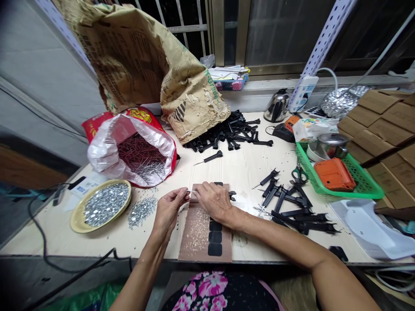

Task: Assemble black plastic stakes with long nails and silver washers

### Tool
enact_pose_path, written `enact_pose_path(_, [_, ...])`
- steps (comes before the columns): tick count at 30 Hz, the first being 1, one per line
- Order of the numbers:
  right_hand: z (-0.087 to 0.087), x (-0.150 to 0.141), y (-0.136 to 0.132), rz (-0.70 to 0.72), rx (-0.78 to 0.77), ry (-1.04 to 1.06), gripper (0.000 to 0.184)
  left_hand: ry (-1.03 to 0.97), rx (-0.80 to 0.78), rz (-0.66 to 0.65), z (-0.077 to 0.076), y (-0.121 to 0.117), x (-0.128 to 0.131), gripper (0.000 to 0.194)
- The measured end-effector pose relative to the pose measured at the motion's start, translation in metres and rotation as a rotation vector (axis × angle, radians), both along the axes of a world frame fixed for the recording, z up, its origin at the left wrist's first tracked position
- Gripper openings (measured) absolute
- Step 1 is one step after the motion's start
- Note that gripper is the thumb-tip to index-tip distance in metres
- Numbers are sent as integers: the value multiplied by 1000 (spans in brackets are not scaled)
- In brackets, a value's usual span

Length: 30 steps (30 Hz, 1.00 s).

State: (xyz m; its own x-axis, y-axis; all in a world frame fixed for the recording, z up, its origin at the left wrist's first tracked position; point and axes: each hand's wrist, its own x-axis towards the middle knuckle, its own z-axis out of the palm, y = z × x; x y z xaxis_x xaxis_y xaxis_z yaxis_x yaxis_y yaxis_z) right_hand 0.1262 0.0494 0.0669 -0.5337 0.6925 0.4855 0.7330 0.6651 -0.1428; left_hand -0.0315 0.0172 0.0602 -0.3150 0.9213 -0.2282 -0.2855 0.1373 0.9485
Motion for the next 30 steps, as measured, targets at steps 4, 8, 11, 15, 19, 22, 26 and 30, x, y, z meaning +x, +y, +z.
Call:
enact_pose_path(4, [-4,1,0,28,35,-42,16,-29,-32,-8,0,-1,1,33])
enact_pose_path(8, [-8,1,1,25,-10,-33,21,-32,-41,-22,-2,-1,0,32])
enact_pose_path(11, [-7,3,0,56,-52,-7,24,-24,-43,-52,-4,-2,1,33])
enact_pose_path(15, [-4,8,-3,74,-172,12,26,57,-50,-94,-3,-4,3,33])
enact_pose_path(19, [-4,21,-5,132,-392,150,20,111,-76,-161,-1,-6,7,31])
enact_pose_path(22, [-6,40,-4,208,-481,232,15,139,-122,-263,-2,-8,15,31])
enact_pose_path(26, [-12,75,1,196,-547,309,15,188,-159,-330,-5,-10,27,48])
enact_pose_path(30, [-19,99,16,70,-467,207,20,312,-140,-266,-11,-12,32,56])
